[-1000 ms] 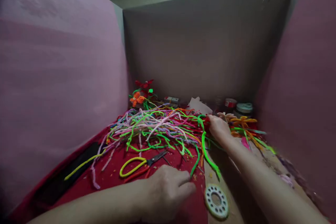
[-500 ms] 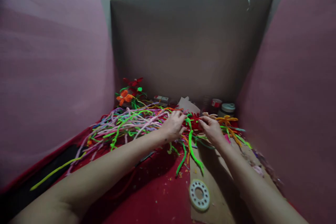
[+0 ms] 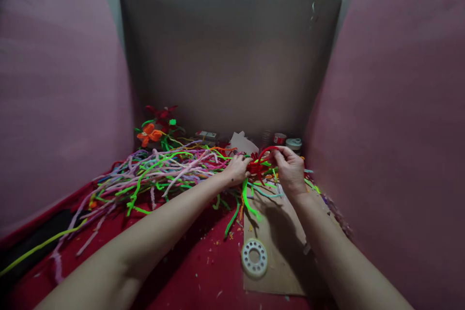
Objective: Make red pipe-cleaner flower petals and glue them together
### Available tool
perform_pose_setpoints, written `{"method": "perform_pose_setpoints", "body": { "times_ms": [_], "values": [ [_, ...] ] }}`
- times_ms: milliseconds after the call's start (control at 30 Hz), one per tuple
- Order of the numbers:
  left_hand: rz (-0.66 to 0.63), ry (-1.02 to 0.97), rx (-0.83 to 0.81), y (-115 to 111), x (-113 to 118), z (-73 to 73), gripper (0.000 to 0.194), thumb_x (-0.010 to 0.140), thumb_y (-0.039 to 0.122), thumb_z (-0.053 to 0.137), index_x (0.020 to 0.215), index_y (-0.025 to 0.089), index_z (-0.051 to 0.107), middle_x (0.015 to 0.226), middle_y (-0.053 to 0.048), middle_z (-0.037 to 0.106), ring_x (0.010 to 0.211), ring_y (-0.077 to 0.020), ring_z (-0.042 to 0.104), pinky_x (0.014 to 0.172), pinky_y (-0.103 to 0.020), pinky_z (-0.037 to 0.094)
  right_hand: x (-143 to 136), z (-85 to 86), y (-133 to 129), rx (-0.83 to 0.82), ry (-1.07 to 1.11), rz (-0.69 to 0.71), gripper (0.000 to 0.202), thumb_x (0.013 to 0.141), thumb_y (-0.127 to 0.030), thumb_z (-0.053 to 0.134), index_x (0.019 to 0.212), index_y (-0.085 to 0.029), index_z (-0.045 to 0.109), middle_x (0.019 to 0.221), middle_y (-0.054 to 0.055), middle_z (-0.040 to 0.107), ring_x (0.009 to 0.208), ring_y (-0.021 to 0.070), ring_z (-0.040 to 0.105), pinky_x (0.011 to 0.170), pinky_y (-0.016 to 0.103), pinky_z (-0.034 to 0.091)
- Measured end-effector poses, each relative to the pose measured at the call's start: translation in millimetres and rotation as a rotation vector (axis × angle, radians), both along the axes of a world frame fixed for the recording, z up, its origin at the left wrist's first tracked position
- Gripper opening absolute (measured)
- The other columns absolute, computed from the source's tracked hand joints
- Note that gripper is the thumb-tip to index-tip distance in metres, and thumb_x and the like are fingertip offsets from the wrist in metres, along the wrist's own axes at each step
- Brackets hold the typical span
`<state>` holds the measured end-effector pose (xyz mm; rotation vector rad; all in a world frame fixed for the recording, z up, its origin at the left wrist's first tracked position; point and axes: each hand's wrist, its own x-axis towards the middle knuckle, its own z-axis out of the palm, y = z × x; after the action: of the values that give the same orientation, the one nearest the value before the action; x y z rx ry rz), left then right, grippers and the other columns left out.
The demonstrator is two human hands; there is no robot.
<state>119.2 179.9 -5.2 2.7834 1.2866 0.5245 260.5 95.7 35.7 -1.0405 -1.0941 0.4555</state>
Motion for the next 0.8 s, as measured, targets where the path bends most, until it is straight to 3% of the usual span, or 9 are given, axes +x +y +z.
{"method": "perform_pose_setpoints", "body": {
  "times_ms": [100,200,300,367,467,533,600,700,800],
  "values": [
    [-0.026,-0.02,-0.016,1,-1,-3.5,0.032,0.085,0.031,0.052,0.113,0.015,0.053,0.115,-0.009,0.054,0.099,-0.0206,0.055,0.083,-0.042,0.048,4,12.6,-3,0.108,0.238,0.011,0.018,0.067,-0.03,0.066,0.075,-0.015,0.062,0.056,-0.002,0.063,0.045,0.0104,0.057,0.045,0.022,0.047],
    [-0.01,-0.109,-0.026,-4,-5,4.0,0.03,0.079,0.025,0.058,0.108,0.017,0.057,0.117,-0.012,0.052,0.112,-0.0268,0.046,0.092,-0.047,0.039,3,21.1,-6,0.189,0.404,0.062,0.016,0.063,-0.026,0.069,0.072,-0.015,0.061,0.056,-0.001,0.064,0.046,0.0113,0.059,0.045,0.023,0.049],
    [0.017,-0.258,-0.024,-17,-14,19.8,0.029,0.082,0.02,0.05,0.11,0.018,0.057,0.127,-0.014,0.043,0.122,-0.0293,0.033,0.099,-0.049,0.03,-8,24.4,-17,0.243,0.402,0.064,0.015,0.065,-0.025,0.069,0.073,-0.014,0.064,0.067,0.002,0.068,0.054,0.0131,0.063,0.051,0.026,0.052],
    [-0.001,-0.33,-0.082,-31,-24,29.8,0.025,0.084,0.021,0.044,0.103,0.015,0.06,0.117,-0.014,0.05,0.114,-0.0275,0.04,0.095,-0.044,0.034,-20,22.9,-28,0.268,0.341,0.029,0.015,0.069,-0.027,0.068,0.079,-0.016,0.067,0.074,0.003,0.068,0.061,0.0147,0.065,0.057,0.03,0.054],
    [-0.107,-0.366,-0.295,-57,-41,39.1,0.032,0.082,0.04,0.049,0.078,0.013,0.066,0.07,-0.005,0.057,0.071,-0.0182,0.054,0.066,-0.03,0.045,-40,13.7,-45,0.269,0.052,-0.02,0.016,0.076,-0.026,0.063,0.089,-0.02,0.069,0.101,0.006,0.065,0.083,0.0183,0.064,0.073,0.036,0.055],
    [-0.175,-0.455,-0.456,-74,-51,42.1,0.049,0.086,0.052,0.033,0.088,0.014,0.064,0.061,0.0,0.051,0.05,-0.0104,0.046,0.05,-0.024,0.04,-52,3.1,-54,0.27,-0.187,-0.035,0.017,0.079,-0.022,0.059,0.092,-0.025,0.07,0.107,0.004,0.063,0.098,0.0197,0.06,0.086,0.039,0.05],
    [-0.257,-0.866,-0.941,-86,-58,43.6,0.051,0.079,0.06,0.041,0.086,0.014,0.061,0.058,0.002,0.046,0.043,-0.0066,0.037,0.044,-0.021,0.034,-62,-9.2,-59,0.32,-0.379,-0.005,0.023,0.081,-0.016,0.056,0.095,-0.029,0.07,0.11,0.004,0.063,0.105,0.0201,0.057,0.094,0.04,0.045],
    [-0.24,-1.22,-1.311,-94,-64,43.1,0.034,0.068,0.046,0.067,0.078,0.015,0.059,0.053,0.007,0.041,0.041,-0.0028,0.034,0.044,-0.017,0.031,-73,-23.8,-65,0.329,-0.56,0.129,0.036,0.083,-0.01,0.049,0.107,-0.03,0.065,0.119,0.005,0.058,0.111,0.0203,0.053,0.095,0.04,0.044],
    [-0.151,-1.34,-1.286,-95,-67,39.1,0.025,0.066,0.031,0.073,0.077,0.014,0.058,0.05,0.008,0.041,0.038,-0.0009,0.033,0.041,-0.014,0.027,-78,-27.4,-71,0.313,-0.528,0.173,0.036,0.081,-0.009,0.047,0.107,-0.028,0.065,0.121,0.007,0.055,0.114,0.0212,0.05,0.096,0.04,0.043]
  ]
}}
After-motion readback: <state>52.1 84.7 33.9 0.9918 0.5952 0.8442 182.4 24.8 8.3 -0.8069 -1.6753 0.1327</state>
